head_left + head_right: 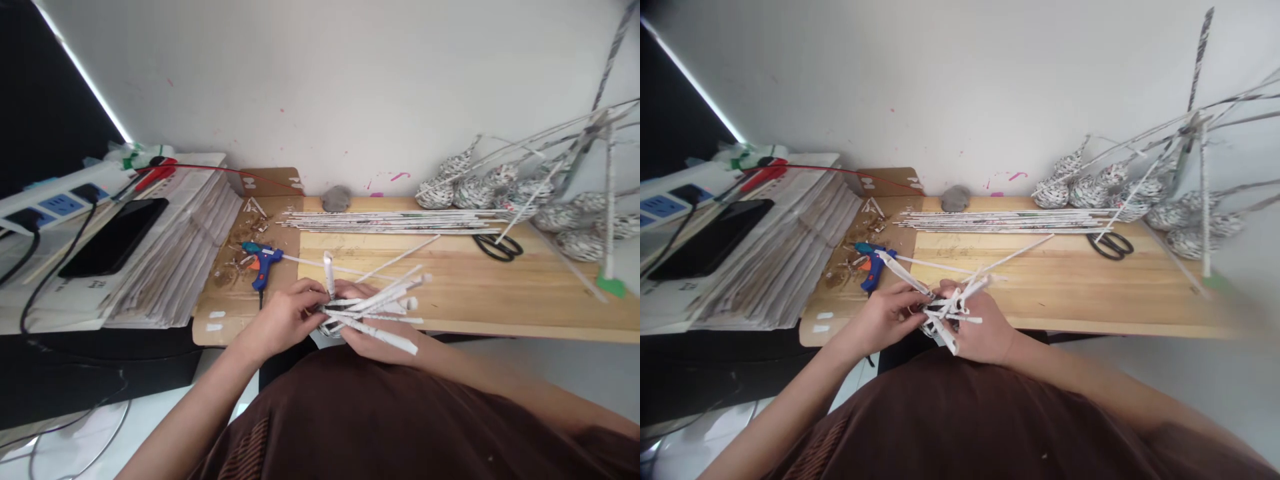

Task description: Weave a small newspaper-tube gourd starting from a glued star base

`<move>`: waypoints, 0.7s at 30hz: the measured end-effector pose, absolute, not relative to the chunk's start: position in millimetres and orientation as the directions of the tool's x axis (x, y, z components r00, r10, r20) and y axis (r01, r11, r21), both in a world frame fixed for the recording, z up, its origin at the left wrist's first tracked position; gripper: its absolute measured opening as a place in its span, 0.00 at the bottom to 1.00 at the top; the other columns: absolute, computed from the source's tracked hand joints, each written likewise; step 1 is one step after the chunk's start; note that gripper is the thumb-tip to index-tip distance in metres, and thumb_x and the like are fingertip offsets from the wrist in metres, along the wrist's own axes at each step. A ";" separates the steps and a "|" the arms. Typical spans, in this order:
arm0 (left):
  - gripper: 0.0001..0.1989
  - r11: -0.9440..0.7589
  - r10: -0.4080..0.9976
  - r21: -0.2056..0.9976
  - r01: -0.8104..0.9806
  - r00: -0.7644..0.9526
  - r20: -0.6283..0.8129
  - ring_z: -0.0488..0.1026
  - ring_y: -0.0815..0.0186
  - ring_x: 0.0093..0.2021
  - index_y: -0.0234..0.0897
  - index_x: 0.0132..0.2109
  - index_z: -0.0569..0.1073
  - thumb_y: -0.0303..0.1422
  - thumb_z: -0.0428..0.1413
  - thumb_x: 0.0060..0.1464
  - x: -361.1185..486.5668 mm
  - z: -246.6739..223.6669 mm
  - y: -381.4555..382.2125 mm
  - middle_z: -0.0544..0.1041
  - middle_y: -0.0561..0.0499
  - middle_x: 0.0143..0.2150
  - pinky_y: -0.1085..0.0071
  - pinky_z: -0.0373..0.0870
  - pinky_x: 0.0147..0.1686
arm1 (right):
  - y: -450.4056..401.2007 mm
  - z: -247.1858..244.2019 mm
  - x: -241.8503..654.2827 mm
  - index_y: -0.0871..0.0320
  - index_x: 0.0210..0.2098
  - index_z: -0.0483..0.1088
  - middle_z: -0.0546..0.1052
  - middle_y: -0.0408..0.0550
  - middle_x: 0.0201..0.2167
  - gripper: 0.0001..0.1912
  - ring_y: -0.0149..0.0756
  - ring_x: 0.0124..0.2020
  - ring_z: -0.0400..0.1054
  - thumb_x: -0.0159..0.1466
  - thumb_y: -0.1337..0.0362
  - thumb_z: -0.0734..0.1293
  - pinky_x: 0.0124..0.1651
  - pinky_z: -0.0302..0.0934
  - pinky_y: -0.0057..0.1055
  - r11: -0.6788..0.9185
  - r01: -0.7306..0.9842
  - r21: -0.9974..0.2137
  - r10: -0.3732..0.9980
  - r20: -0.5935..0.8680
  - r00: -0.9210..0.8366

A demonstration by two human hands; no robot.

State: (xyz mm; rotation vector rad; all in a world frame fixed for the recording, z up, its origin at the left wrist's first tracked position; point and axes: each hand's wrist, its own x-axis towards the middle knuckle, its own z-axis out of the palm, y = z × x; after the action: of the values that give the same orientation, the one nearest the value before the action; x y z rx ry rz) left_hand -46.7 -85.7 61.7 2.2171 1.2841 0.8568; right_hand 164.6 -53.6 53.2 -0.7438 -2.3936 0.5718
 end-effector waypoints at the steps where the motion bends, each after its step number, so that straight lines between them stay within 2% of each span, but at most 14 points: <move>1: 0.11 -0.480 0.877 0.624 0.617 0.365 0.313 0.77 0.68 0.41 0.39 0.47 0.78 0.28 0.57 0.57 -44.9 59.5 -86.2 0.76 0.46 0.46 0.73 0.75 0.40 | -53.5 52.7 164.3 0.55 0.41 0.72 0.78 0.47 0.43 0.10 0.40 0.45 0.71 0.61 0.70 0.64 0.52 0.66 0.38 0.752 0.386 -0.534 0.624 0.389 -0.678; 4: 0.12 -0.459 0.885 0.610 0.646 0.274 0.376 0.77 0.67 0.41 0.39 0.46 0.78 0.25 0.55 0.56 -38.5 50.6 -89.5 0.77 0.46 0.46 0.73 0.74 0.40 | -53.9 50.9 163.3 0.55 0.40 0.72 0.78 0.47 0.43 0.10 0.42 0.47 0.71 0.59 0.71 0.65 0.54 0.65 0.39 0.735 0.426 -0.528 0.656 0.393 -0.644; 9: 0.13 -0.360 0.915 0.691 0.627 0.092 0.393 0.75 0.70 0.35 0.39 0.45 0.78 0.23 0.54 0.55 -30.4 41.3 -96.7 0.77 0.47 0.43 0.75 0.73 0.34 | -55.1 49.1 161.9 0.54 0.39 0.72 0.78 0.47 0.36 0.10 0.42 0.40 0.72 0.58 0.71 0.65 0.48 0.67 0.38 0.686 0.465 -0.559 0.711 0.383 -0.590; 12: 0.07 -0.324 0.918 0.697 0.639 0.035 0.394 0.73 0.70 0.32 0.38 0.40 0.78 0.26 0.56 0.56 -28.3 40.9 -98.2 0.77 0.49 0.37 0.76 0.72 0.32 | -55.3 47.6 161.4 0.55 0.43 0.72 0.78 0.51 0.39 0.13 0.45 0.43 0.72 0.58 0.69 0.65 0.50 0.67 0.41 0.692 0.450 -0.565 0.711 0.423 -0.562; 15: 0.02 -0.302 0.910 0.651 0.696 0.008 0.414 0.71 0.71 0.29 0.38 0.36 0.77 0.29 0.58 0.56 -27.0 40.9 -97.7 0.76 0.52 0.32 0.75 0.69 0.31 | -55.6 45.8 161.6 0.55 0.46 0.72 0.78 0.51 0.41 0.16 0.46 0.44 0.73 0.58 0.70 0.66 0.51 0.67 0.42 0.671 0.438 -0.599 0.728 0.421 -0.541; 21: 0.05 -0.255 0.899 0.582 0.773 -0.032 0.436 0.69 0.70 0.26 0.38 0.31 0.73 0.29 0.59 0.55 -24.7 39.6 -96.3 0.72 0.54 0.27 0.75 0.67 0.28 | -57.0 42.6 165.4 0.54 0.47 0.71 0.78 0.51 0.48 0.17 0.45 0.49 0.73 0.58 0.70 0.66 0.55 0.67 0.42 0.629 0.343 -0.698 0.758 0.453 -0.470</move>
State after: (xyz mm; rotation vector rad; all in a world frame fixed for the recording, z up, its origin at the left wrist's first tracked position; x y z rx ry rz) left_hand -24.7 -96.3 39.6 2.0643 1.8075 1.1568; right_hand 165.4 -57.0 42.6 -0.8587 -2.0722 0.6795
